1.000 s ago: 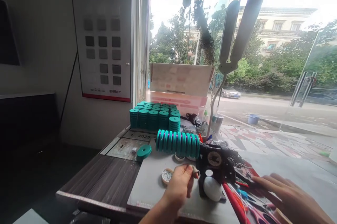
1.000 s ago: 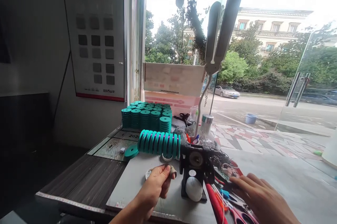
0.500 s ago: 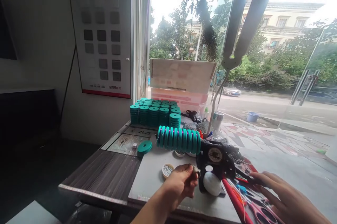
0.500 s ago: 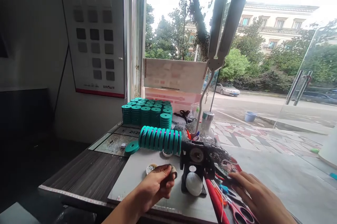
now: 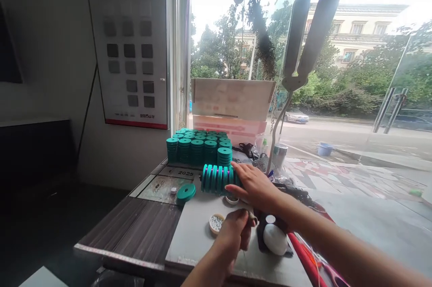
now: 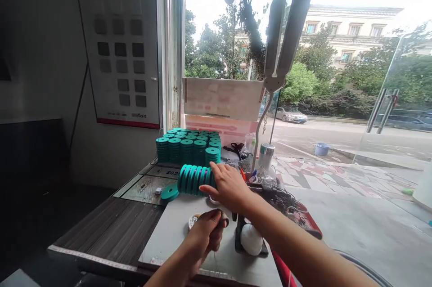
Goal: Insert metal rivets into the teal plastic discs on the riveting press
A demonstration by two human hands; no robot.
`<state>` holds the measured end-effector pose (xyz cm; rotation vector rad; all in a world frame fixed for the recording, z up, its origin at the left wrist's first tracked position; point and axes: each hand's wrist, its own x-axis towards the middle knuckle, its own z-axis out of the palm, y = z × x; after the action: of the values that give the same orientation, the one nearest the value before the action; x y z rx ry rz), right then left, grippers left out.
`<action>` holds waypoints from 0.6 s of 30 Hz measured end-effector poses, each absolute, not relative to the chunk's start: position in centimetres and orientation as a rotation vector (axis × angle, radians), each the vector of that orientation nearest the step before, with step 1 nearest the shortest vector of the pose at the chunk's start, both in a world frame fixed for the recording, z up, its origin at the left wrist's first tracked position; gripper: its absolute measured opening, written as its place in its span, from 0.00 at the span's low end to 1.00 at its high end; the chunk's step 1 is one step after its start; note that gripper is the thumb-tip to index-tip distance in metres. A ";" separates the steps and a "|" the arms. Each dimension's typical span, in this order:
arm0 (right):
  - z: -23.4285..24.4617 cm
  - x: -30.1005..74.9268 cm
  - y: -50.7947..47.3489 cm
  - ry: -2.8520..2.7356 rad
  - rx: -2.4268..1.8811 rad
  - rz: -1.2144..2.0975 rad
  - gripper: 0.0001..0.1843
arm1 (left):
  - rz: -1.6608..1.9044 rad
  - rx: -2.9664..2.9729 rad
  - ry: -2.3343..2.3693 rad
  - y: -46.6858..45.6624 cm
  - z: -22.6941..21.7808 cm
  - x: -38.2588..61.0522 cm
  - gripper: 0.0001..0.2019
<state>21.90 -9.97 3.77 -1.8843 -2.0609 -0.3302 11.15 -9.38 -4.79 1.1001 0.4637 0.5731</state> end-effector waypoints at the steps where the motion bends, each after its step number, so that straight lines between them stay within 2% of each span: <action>1: 3.8 22.4 -9.4 -2.079 -1.887 -0.304 0.36 | 0.599 1.088 0.456 -9.4 -4.6 11.3 0.25; 10: 4.0 23.4 -9.0 -2.116 -1.881 -0.289 0.34 | 0.675 0.886 0.486 -9.1 -4.1 9.3 0.27; 15: 4.0 23.2 -9.1 -2.111 -1.890 -0.302 0.34 | 0.876 1.155 0.689 -8.1 -3.9 8.1 0.18; 18: 4.1 23.2 -9.1 -2.109 -1.899 -0.312 0.34 | 0.934 1.214 0.665 -8.0 -3.3 8.5 0.17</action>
<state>23.24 -9.11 4.15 -1.8987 -2.1090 -0.3123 8.47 -8.02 -3.34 1.2135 0.6651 0.9337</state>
